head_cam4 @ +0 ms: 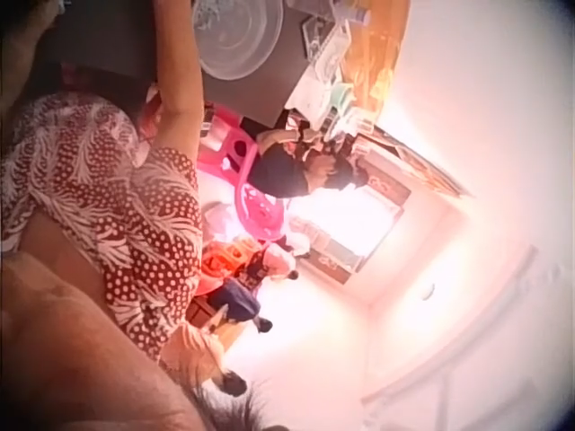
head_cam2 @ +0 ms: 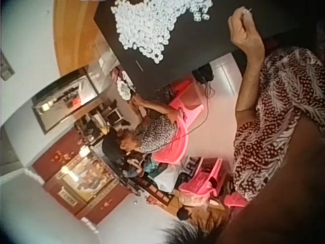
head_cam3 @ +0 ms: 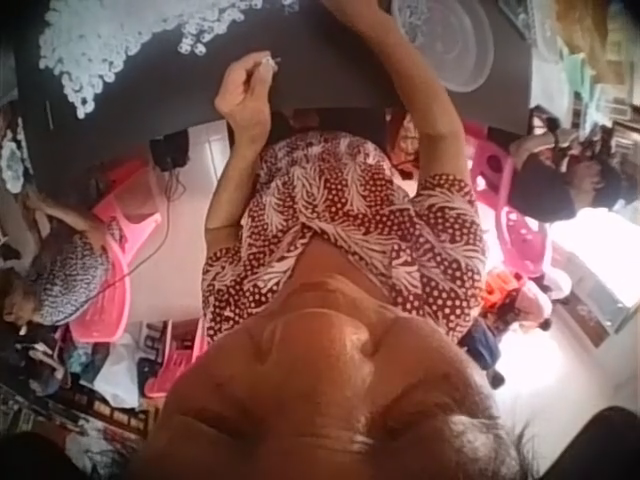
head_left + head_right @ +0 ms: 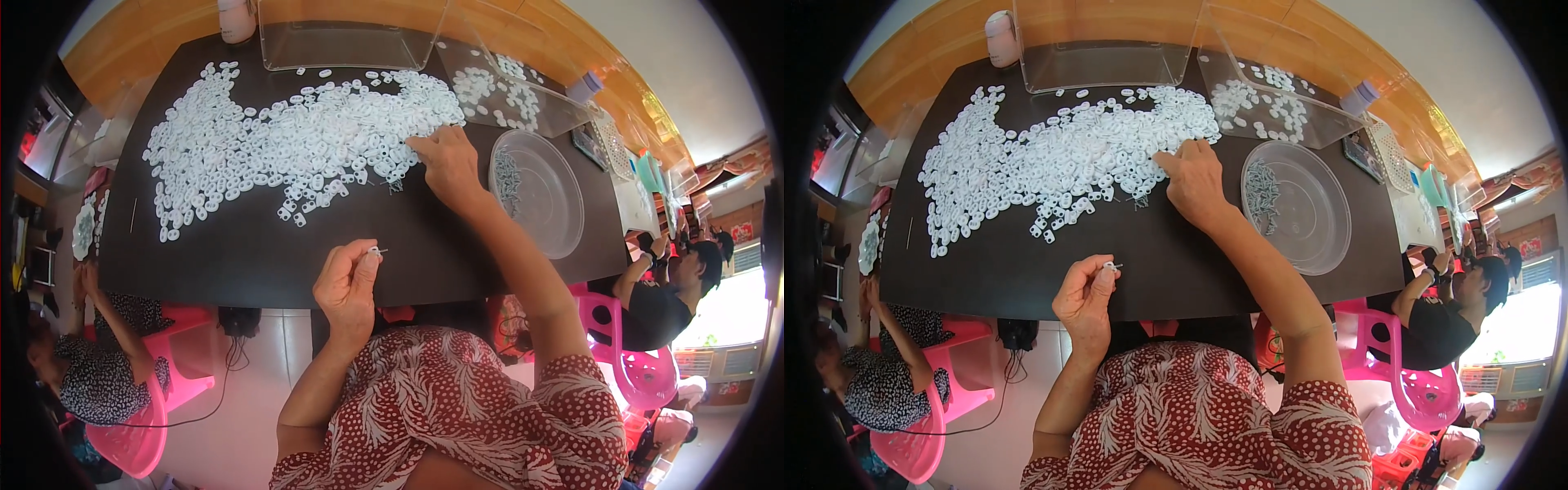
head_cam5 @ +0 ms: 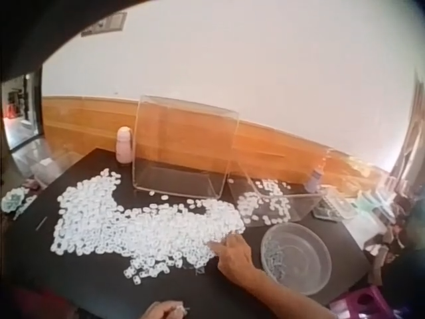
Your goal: Manual assembly of small white plastic components by inserting pins into a base.
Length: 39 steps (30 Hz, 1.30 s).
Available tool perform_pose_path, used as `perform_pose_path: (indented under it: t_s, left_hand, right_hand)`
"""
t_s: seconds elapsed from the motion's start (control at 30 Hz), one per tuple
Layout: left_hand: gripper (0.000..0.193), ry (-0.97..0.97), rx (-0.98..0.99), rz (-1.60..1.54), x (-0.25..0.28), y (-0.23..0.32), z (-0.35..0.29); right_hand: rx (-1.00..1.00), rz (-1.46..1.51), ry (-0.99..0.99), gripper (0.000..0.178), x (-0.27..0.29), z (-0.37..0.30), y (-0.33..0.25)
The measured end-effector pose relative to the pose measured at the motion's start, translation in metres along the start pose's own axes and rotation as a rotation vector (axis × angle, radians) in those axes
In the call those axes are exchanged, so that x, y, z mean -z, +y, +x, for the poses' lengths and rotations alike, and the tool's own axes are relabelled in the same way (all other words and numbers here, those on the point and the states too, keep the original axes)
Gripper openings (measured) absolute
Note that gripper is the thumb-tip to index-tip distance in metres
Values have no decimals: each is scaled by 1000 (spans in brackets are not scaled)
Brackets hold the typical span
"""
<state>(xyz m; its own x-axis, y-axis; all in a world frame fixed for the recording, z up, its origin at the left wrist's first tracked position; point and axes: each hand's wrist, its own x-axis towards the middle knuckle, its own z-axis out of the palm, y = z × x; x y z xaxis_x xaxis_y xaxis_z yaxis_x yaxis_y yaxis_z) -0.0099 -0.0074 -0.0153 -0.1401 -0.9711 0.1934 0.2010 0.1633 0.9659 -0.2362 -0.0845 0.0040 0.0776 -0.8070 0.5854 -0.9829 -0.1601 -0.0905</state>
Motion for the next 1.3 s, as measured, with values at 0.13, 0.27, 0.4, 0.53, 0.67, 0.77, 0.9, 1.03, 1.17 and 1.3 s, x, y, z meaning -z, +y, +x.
perform_pose_path:
  t_s: [0.13, 0.27, 0.4, 0.53, 0.67, 0.77, 0.9, 1.03, 1.17, 1.3]
  left_hand:
    - [11, 52, -10, -25, -4, 3, 2]
    - [11, 41, -12, -22, -3, 3, 2]
    - [11, 41, -19, -10, -4, 3, 2]
    - [14, -23, -25, 30, 1, 1, 1]
    - [14, -17, -22, 20, 1, 1, 0]
    - [13, -16, -20, 3, 1, -1, 0]
    - [13, -20, -22, -3, 2, -1, 0]
    - [10, 40, -29, -35, -3, 1, 1]
    - [9, 37, -5, -53, -3, 3, 1]
    - [10, 47, -24, -61, -5, 1, 1]
  right_hand:
    - [-46, 26, 16, 25, 10, -9, 1]
    - [-57, 73, 29, 22, 13, -11, -1]
    - [31, 66, 1, 17, 6, -11, -1]
    - [137, -20, -31, 10, 7, -8, 0]
    - [188, -38, -48, 7, 9, -9, -2]
    - [205, -73, -62, 7, 15, -13, -6]
    - [238, -41, -77, 11, 29, -24, -14]
    - [126, 91, -38, 13, 37, -31, -18]
    - [114, 116, -60, 12, 37, -31, -19]
    - [126, 100, -81, 11, 31, -32, -18]
